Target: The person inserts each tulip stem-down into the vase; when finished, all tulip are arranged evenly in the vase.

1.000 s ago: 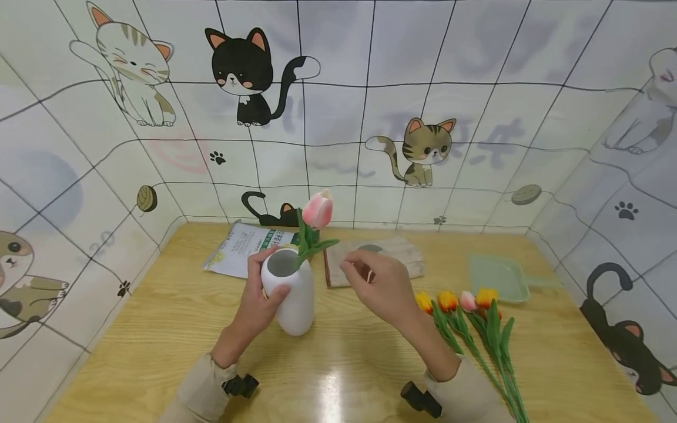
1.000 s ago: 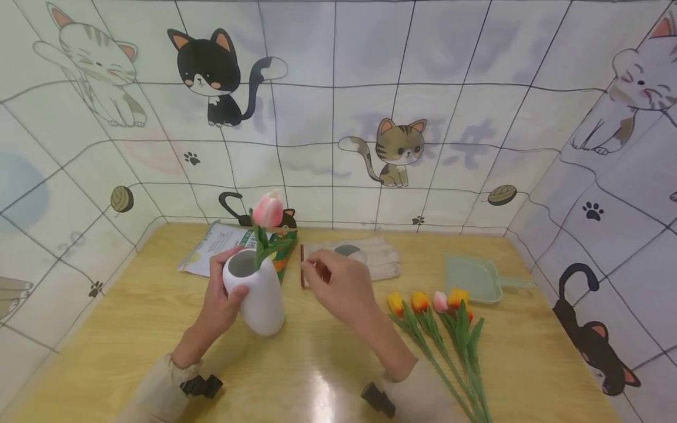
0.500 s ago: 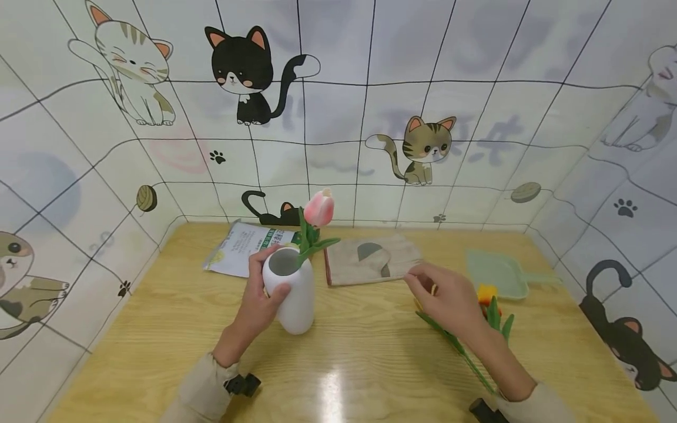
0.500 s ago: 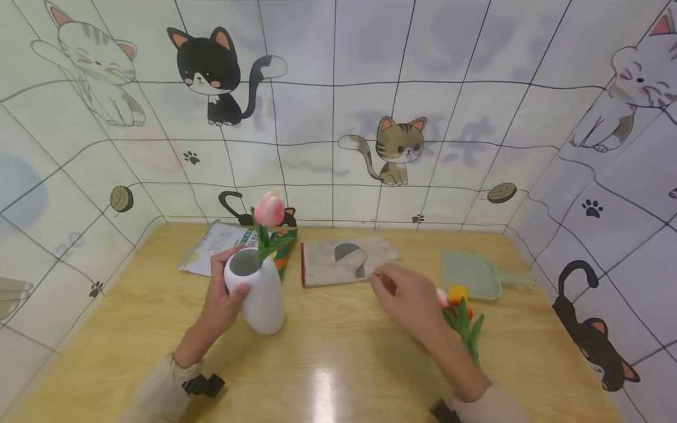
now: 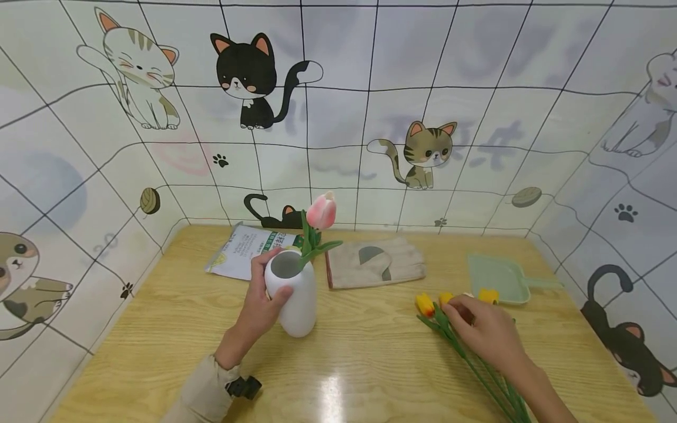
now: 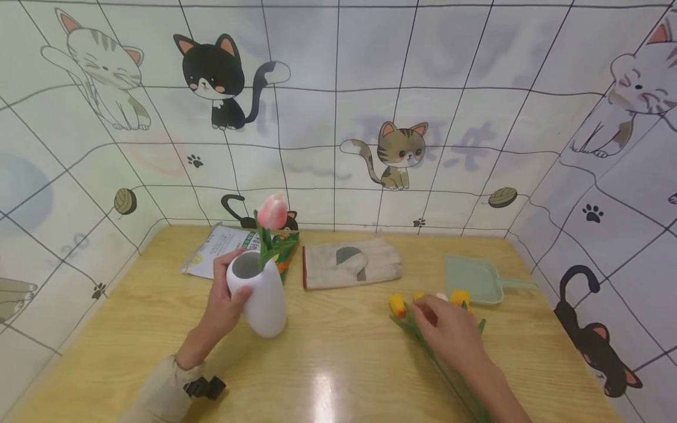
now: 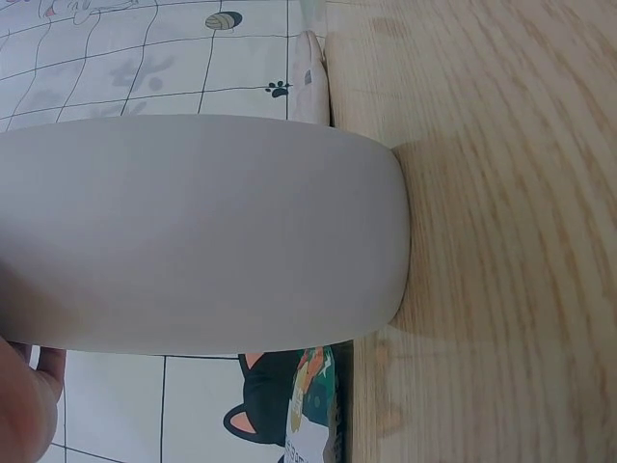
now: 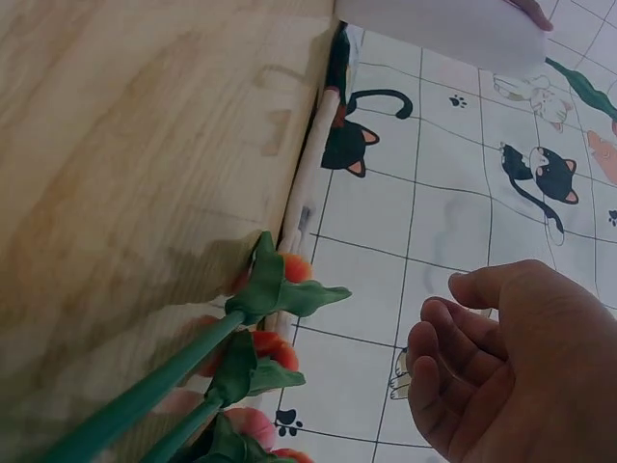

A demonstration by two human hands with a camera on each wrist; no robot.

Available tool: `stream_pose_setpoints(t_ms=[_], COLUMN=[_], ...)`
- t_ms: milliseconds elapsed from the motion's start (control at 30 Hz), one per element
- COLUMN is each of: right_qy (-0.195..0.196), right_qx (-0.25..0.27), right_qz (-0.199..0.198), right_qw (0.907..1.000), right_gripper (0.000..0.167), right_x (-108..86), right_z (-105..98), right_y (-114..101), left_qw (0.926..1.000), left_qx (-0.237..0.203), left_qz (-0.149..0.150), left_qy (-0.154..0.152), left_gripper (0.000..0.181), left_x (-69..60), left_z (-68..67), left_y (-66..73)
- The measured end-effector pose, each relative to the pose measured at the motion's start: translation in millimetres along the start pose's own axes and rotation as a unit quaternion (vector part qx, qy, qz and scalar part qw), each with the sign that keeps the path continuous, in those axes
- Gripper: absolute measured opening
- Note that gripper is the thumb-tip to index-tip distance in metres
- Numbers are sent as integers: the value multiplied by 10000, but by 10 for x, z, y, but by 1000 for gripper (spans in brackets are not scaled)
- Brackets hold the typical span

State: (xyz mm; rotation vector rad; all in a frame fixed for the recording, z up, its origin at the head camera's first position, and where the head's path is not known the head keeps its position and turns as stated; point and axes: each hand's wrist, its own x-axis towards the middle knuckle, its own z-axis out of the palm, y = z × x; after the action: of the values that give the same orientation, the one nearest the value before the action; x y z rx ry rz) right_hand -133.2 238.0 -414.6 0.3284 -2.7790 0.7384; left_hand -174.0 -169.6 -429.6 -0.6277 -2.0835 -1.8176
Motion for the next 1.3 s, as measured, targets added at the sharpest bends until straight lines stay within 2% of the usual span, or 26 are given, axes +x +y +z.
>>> stream_pose_setpoints(t_ms=[367, 567, 733, 967, 1300], right_qy=[-520, -1385, -1860, -2072, -2277], right_qx=[-401, -625, -712, -664, -951], right_qz=[301, 619, 709, 761, 1046], right_qw=[9974, 9865, 9774, 9731, 9634], right_gripper=[18, 26, 25, 23, 18], right_x=[-171, -214, -224, -259, -255], right_z=[21, 46, 77, 94, 122], right_y=[191, 259, 292, 308, 317], left_qw=[9999, 9998, 9998, 9999, 9999], left_qx=[-131, -86, -82, -21, -1], left_qz=[26, 100, 79, -84, 7], left_qy=[-91, -138, -134, -121, -143], left_gripper=[68, 68, 68, 68, 67], left_x=[4, 13, 11, 3, 0], left_z=[-3, 4, -4, -3, -7], left_y=[-16, -16, -16, -6, -6])
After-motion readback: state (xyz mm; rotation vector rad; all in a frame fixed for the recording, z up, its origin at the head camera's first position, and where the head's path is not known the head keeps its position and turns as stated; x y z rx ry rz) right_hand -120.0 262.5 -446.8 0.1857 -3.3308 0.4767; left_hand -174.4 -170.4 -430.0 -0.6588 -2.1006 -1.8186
